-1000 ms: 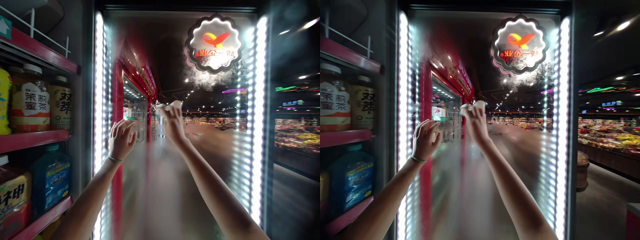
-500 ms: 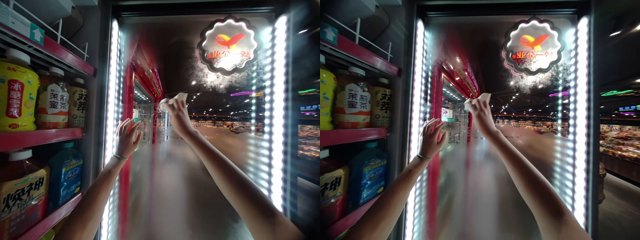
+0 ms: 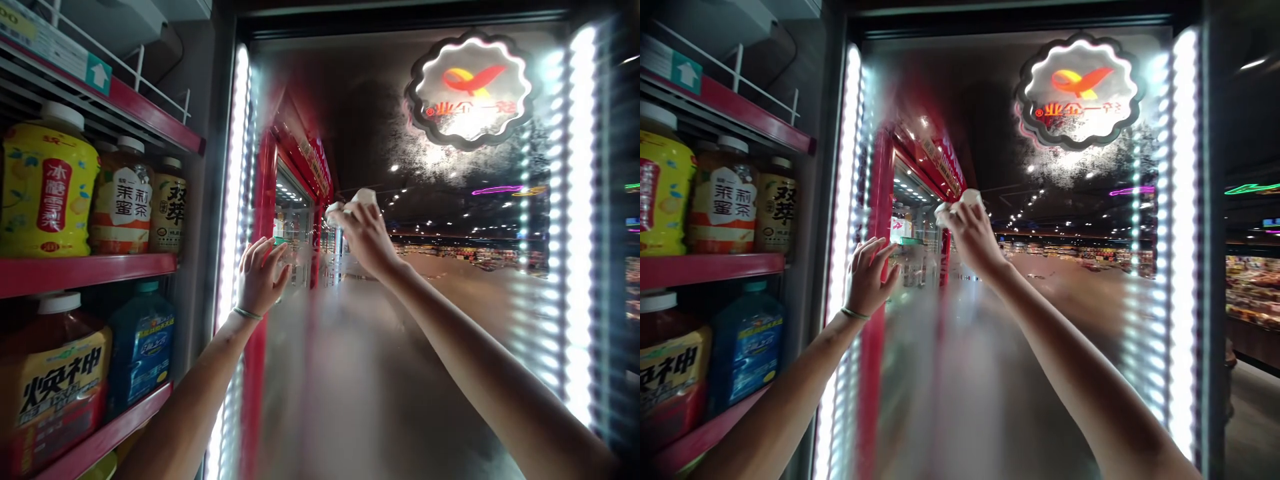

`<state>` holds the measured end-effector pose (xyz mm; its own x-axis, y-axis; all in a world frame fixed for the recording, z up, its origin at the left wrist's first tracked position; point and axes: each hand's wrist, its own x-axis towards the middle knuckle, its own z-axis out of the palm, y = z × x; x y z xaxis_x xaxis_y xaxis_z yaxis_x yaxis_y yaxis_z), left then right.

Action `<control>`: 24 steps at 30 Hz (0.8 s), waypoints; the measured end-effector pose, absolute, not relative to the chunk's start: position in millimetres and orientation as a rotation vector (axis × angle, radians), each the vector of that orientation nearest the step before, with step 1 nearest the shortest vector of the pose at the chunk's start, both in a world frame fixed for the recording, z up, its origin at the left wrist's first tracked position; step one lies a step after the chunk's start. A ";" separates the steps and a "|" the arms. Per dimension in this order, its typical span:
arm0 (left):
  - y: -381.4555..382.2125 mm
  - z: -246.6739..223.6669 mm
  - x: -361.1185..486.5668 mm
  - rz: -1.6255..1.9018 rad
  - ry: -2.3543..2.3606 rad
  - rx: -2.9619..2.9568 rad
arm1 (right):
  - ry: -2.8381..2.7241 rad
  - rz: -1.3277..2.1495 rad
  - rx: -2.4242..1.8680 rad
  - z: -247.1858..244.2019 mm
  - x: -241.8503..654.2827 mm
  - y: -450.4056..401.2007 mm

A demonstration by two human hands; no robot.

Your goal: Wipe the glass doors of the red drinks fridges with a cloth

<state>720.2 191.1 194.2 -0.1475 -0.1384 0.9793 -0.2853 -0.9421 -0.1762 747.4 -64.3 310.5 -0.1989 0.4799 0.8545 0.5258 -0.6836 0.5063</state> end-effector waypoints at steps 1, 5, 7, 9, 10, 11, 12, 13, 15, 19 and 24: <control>191.0 193.9 720.0 2.252 -0.499 1.979 | -1.150 -2.082 -1.942 314.2 748.3 -65.8; 191.7 192.7 720.2 2.273 -0.512 1.962 | -1.371 -2.064 -2.018 316.0 747.6 -61.5; 192.2 192.3 720.7 2.297 -0.513 1.957 | -1.542 -2.039 -2.068 313.1 746.2 -58.2; 192.6 192.1 720.9 2.323 -0.510 1.946 | -1.434 -2.079 -2.041 313.8 745.4 -55.6; 192.6 192.0 720.9 2.334 -0.509 1.939 | -1.323 -2.105 -2.009 315.4 745.2 -54.0; 192.6 191.8 720.6 2.343 -0.509 1.931 | -1.240 -2.118 -1.983 317.0 745.0 -51.9; 192.4 191.7 720.2 2.351 -0.512 1.924 | -1.222 -2.118 -1.974 318.2 744.7 -49.4; 192.2 191.7 719.7 2.355 -0.514 1.922 | -1.278 -2.104 -1.984 318.7 744.5 -46.6; 191.5 191.6 719.0 2.351 -0.511 1.921 | -1.506 -2.055 -2.020 317.8 743.9 -41.8; 190.0 191.7 718.9 2.329 -0.482 1.916 | -1.347 -2.090 -1.981 317.3 743.5 -38.8; 192.2 189.2 716.2 2.364 -0.496 1.956 | -1.516 -2.029 -2.050 319.0 741.3 -39.2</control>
<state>716.2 192.2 189.2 -0.2076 -0.1751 0.9624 -0.2264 -0.9485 -0.2214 741.3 -39.2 319.0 -0.2042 0.6560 0.7267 0.5111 -0.5617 0.6506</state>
